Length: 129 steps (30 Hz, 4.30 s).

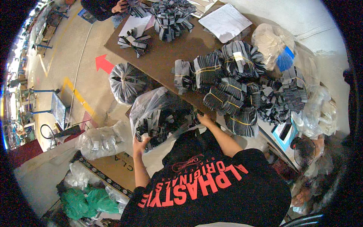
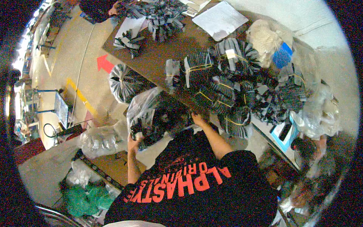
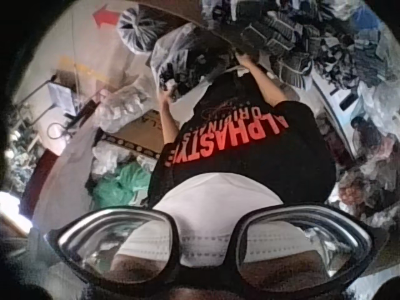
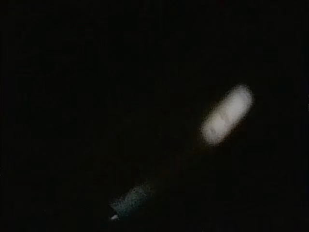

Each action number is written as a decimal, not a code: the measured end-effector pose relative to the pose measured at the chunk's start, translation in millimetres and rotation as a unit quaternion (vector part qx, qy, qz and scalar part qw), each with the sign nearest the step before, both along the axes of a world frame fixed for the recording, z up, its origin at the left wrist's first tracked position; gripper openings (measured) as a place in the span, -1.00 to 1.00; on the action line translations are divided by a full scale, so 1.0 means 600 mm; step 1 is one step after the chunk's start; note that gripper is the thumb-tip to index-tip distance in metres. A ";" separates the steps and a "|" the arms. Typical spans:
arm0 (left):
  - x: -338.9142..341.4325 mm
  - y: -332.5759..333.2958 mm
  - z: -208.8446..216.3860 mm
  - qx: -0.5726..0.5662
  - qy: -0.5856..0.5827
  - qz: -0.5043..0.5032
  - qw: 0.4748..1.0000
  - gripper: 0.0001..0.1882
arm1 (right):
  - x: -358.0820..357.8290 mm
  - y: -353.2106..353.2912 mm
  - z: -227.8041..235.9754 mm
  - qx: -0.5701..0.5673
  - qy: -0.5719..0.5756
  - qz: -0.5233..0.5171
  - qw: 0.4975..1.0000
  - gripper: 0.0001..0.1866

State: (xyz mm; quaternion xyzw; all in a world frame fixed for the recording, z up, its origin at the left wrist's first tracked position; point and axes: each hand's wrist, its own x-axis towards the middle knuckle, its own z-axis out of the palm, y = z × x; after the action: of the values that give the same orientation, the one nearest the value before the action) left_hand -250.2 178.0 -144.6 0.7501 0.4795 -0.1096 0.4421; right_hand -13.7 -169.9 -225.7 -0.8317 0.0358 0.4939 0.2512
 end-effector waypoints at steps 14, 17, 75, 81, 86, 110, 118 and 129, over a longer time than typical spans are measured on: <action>-0.061 0.026 0.047 -0.003 -0.047 0.070 0.996 -0.01 | -0.058 -0.027 -0.103 0.036 0.033 -0.082 0.995 -0.65; -0.065 0.007 0.041 0.008 -0.051 0.063 0.997 -0.06 | -0.066 -0.060 -0.127 0.108 0.050 -0.089 0.989 -0.57; -0.111 0.008 0.170 -0.326 -0.474 0.370 0.729 -0.39 | 0.044 0.321 0.276 0.466 0.009 0.059 0.883 0.27; -0.033 -0.044 0.209 -0.376 -0.428 0.297 0.767 -0.32 | 0.081 0.290 0.443 0.611 -0.130 0.082 0.777 0.24; 0.057 -0.099 0.277 -0.407 -0.353 0.216 0.815 -0.32 | 0.134 0.229 0.486 0.581 0.006 0.041 0.813 -0.02; 0.216 -0.154 0.309 -0.346 -0.207 0.004 0.915 -0.46 | 0.192 0.055 0.541 0.523 -0.208 0.214 0.799 -0.24; 0.254 -0.139 0.321 -0.400 -0.205 0.018 0.893 -0.43 | 0.186 0.051 0.482 0.488 -0.075 0.147 0.857 -0.19; 0.295 -0.132 0.385 -0.360 -0.261 -0.076 0.893 -0.28 | 0.182 0.001 0.422 0.618 0.138 -0.205 0.747 -0.33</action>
State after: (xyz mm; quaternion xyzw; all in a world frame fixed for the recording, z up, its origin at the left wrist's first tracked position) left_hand -73.0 99.0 86.3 0.5756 0.2161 -0.1083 0.7812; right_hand 95.5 -169.4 27.6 -0.3903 -0.0732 0.4546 0.7973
